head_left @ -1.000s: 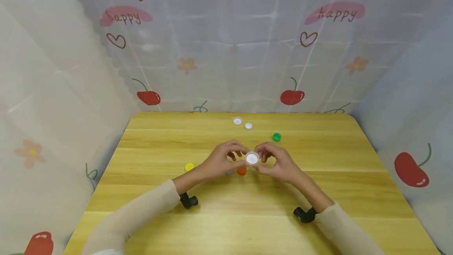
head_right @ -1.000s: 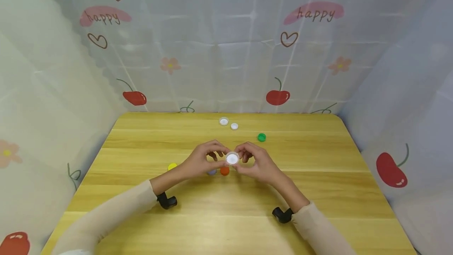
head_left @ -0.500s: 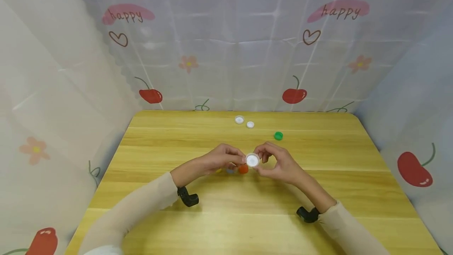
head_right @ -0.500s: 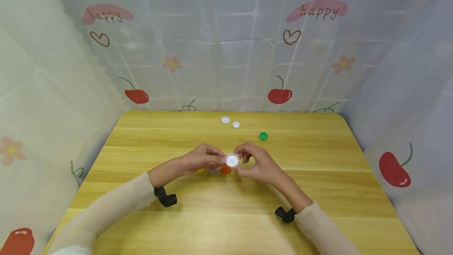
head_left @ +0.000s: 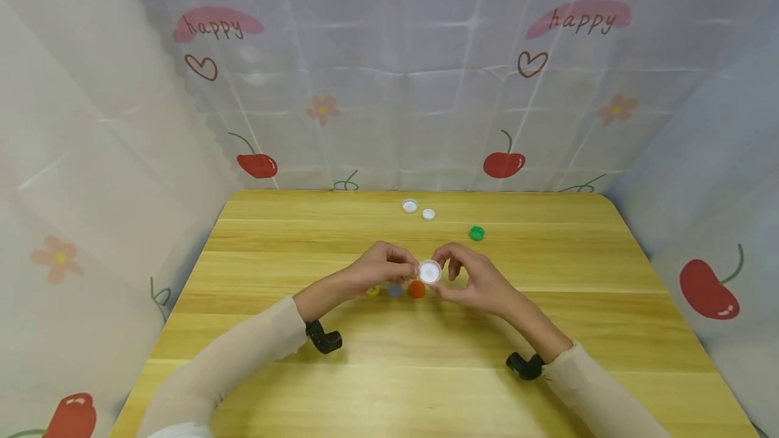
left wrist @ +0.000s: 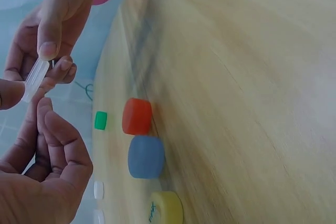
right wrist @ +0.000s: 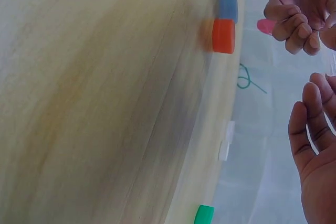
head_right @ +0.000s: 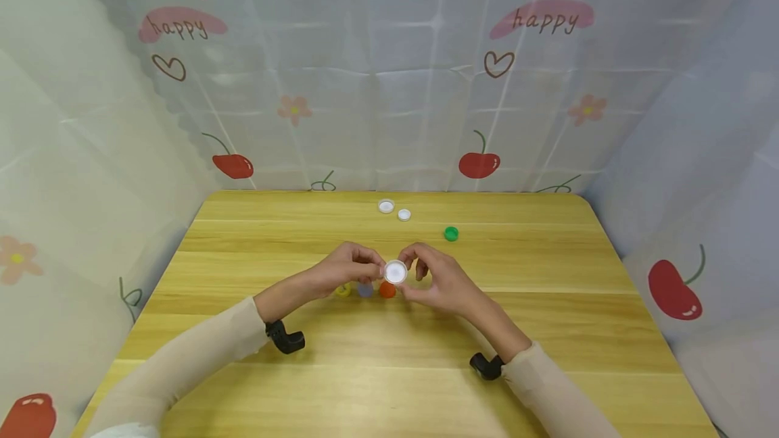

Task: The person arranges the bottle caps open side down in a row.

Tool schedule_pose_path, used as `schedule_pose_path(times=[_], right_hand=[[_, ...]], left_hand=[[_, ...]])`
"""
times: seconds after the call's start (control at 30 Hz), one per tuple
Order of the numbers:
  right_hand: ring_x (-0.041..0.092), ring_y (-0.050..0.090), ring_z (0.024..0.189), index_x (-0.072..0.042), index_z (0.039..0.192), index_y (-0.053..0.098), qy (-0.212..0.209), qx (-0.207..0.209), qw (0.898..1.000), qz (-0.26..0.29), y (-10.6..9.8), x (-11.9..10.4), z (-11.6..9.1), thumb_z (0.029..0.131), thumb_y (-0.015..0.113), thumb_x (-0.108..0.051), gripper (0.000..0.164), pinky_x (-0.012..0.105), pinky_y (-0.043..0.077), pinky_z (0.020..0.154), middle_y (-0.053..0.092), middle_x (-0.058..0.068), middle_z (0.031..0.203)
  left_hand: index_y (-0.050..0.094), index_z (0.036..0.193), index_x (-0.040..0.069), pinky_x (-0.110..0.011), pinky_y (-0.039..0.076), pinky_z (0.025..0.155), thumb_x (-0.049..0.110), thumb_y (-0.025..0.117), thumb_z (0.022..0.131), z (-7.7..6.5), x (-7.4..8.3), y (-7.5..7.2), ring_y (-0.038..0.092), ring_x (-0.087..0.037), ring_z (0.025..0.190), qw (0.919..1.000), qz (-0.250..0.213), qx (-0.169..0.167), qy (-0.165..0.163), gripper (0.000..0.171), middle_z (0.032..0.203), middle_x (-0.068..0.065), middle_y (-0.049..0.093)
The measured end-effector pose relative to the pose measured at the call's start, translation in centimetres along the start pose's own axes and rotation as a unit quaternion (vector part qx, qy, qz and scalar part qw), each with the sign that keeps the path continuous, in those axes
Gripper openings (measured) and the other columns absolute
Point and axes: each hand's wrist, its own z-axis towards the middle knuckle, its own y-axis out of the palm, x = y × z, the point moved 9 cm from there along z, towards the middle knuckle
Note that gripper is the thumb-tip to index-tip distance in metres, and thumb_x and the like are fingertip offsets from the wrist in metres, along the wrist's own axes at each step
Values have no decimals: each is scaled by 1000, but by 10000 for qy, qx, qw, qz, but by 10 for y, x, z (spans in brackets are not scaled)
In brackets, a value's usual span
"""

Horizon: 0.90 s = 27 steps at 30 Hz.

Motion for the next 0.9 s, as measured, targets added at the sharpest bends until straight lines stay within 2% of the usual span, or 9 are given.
schedule_pose_path(times=[0.07,0.2,0.33,0.37,0.43,0.6,0.67,0.77,0.9], right_hand=[[18,61,80,-23,125,65,137,-51,9999,-66,2,3,0,87,91,-15,47,39,55,71,70,-7,111],[22,63,77,-23,133,64,765,-274,9966,164,6,16,1,97,83,-27,41,35,55,70,71,1,112],[34,64,82,-10,132,65,1651,-757,9747,1299,16,30,2,113,59,-32,30,37,60,75,69,18,114],[36,64,84,-6,131,65,1866,-868,9652,1615,19,32,2,115,53,-34,34,39,61,77,68,21,116],[35,64,88,3,130,64,2191,-1057,9453,2174,25,35,2,117,44,-37,46,42,62,81,65,24,117],[19,64,90,11,130,59,2475,-1213,9168,2889,31,39,5,117,43,-38,53,36,60,87,65,14,112],[16,64,91,8,127,61,2449,-1221,9093,3136,32,38,6,116,48,-34,45,33,60,89,67,9,109],[14,64,93,0,123,64,2345,-1282,8971,3518,34,37,4,114,53,-28,32,31,60,92,68,2,105],[11,64,94,-4,122,67,2205,-1345,8853,3866,39,36,2,113,53,-25,26,28,60,92,69,-3,104]], left_hand=[[80,106,4,-38,55,80,18,68,102,0,0,-4,60,-18,83,9996,197,138,154,19,104,-16,75],[80,105,11,-33,58,83,21,72,100,-3,7,-15,64,-16,89,9906,967,679,693,14,106,-13,77],[79,100,17,-29,59,80,17,75,96,-12,23,-21,66,-14,88,9644,1849,1224,1437,6,99,1,73],[78,100,18,-30,60,79,17,76,95,-14,28,-20,65,-14,87,9539,2124,1313,1663,5,98,1,72],[78,100,18,-31,60,78,16,78,94,-21,41,-16,65,-16,87,9219,2819,1473,2212,6,98,1,71],[76,101,13,-27,56,79,13,80,92,-39,66,1,62,-17,89,8114,4309,1710,3560,10,98,-1,70],[76,101,13,-24,55,81,12,80,91,-45,71,7,62,-16,91,7798,4575,1744,3900,11,98,1,69],[76,102,13,-24,55,83,13,79,91,-48,74,13,62,-15,94,7597,4679,1733,4171,12,100,2,70],[75,103,13,-23,55,82,14,79,91,-50,74,16,62,-14,94,7564,4662,1678,4270,13,100,3,69]])
